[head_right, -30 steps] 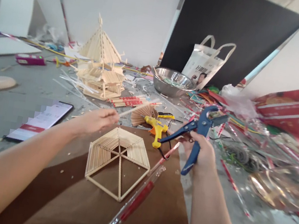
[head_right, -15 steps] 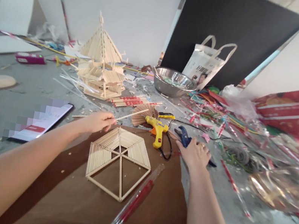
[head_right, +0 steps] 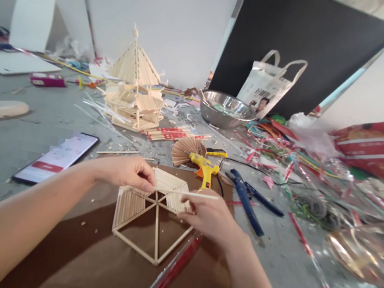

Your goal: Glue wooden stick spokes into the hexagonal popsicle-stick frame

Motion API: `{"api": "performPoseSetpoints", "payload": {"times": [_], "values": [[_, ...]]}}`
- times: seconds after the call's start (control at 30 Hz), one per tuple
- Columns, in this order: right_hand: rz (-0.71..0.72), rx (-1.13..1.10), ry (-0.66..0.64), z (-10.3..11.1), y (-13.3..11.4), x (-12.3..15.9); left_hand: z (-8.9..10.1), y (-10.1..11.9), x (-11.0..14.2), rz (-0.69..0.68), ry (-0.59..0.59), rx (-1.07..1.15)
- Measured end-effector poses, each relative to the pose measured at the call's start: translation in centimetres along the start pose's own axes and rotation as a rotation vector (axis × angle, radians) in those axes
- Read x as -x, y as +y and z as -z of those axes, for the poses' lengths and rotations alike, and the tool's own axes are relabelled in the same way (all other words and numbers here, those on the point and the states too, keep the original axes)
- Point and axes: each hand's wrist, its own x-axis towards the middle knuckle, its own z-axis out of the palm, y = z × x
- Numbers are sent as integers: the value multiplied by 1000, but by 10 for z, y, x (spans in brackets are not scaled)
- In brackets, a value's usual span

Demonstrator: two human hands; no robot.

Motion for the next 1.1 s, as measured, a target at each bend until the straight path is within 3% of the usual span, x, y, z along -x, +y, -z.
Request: {"api": "performPoseSetpoints", "payload": {"times": [0.13, 0.37, 0.47, 0.6, 0.7, 0.77, 0.87, 1.0, 1.1], "values": [[77, 79, -104, -15, -15, -6, 1, 6, 2, -15, -47, 24], [-118, 145, -30, -35, -15, -21, -6, 12, 2, -75, -103, 38], [-169, 103, 52, -47, -13, -25, -13, 13, -1, -86, -87, 27], [-109, -93, 248, -49, -3, -21, -24, 12, -6, -64, -47, -32], [-85, -175, 123, -36, 2, -14, -27, 9, -10, -61, -14, -51], [1, -190, -10, -25, 0, -11, -25, 6, -10, -68, 9, -44], [83, -147, -100, -18, -6, -10, -17, 5, -8, -55, 59, 19], [26, -51, -75, -26, -15, -13, -12, 6, -7, -3, 210, 155], [-24, -44, -1, -37, -21, -18, -14, 8, -8, 14, 250, 211]]}}
